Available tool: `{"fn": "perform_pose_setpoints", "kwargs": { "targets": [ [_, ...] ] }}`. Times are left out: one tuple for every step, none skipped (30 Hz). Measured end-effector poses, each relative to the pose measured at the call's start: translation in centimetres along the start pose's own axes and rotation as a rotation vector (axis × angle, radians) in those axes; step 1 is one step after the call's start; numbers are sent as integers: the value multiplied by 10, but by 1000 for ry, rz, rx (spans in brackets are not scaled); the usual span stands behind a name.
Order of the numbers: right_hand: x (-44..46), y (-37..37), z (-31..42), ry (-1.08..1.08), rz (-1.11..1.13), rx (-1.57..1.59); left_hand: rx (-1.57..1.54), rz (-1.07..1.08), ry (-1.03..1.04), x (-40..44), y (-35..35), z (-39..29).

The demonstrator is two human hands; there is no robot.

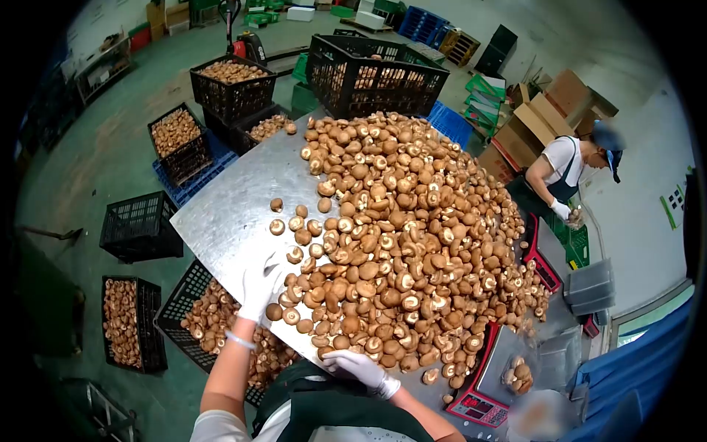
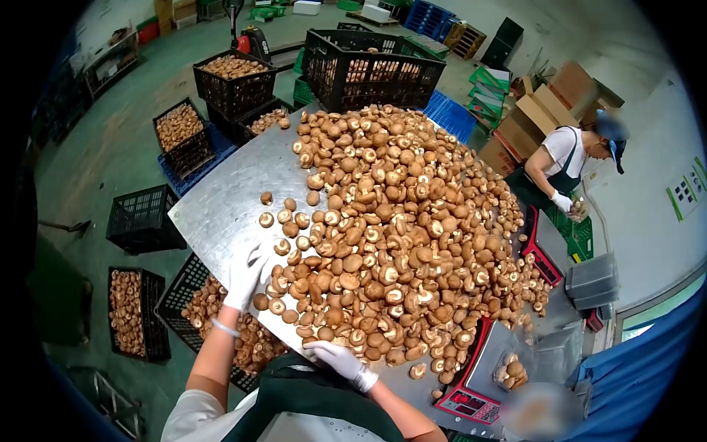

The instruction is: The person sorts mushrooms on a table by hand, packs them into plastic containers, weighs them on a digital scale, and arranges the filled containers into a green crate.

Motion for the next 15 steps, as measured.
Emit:
{"fn": "perform_pose_setpoints", "kwargs": {
  "targets": [
    [-3,-6,-4,11,-49,79,64,26,47,13,8,-6],
    [-3,-12,-6,20,-95,160,131,51,94,24,12,-9],
    [-3,-14,-2,74,-125,228,205,66,99,36,19,1],
    [-3,-18,-1,64,-143,207,272,84,109,50,30,14],
    [-3,-21,1,61,-149,239,388,86,173,63,41,21],
    [-3,-24,4,58,-159,269,380,95,182,75,52,22],
    [-1,-27,5,32,-146,228,494,107,270,85,62,23],
    [1,-29,6,8,-129,189,612,117,356,94,70,21],
    [4,-31,8,14,-146,147,722,134,426,101,79,20],
    [7,-33,9,12,-145,154,844,229,431,107,85,21],
    [11,-34,10,21,-145,145,890,225,471,111,89,27],
    [14,-35,11,30,-146,139,935,224,510,114,93,33],
    [17,-37,14,-14,-143,94,917,256,465,118,95,40],
    [19,-40,20,-17,-147,102,852,216,436,118,94,34],
    [20,-42,26,0,-130,71,745,162,371,117,93,28]
  ]
}}
Point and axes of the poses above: each hand's wrist, its own x-axis towards the middle knuckle, its own y-axis out of the palm, z = x × y, the point moved 1 cm from there along x, towards the middle knuckle, and after that the axes turned 6 degrees about z, right-handed, at the moved point
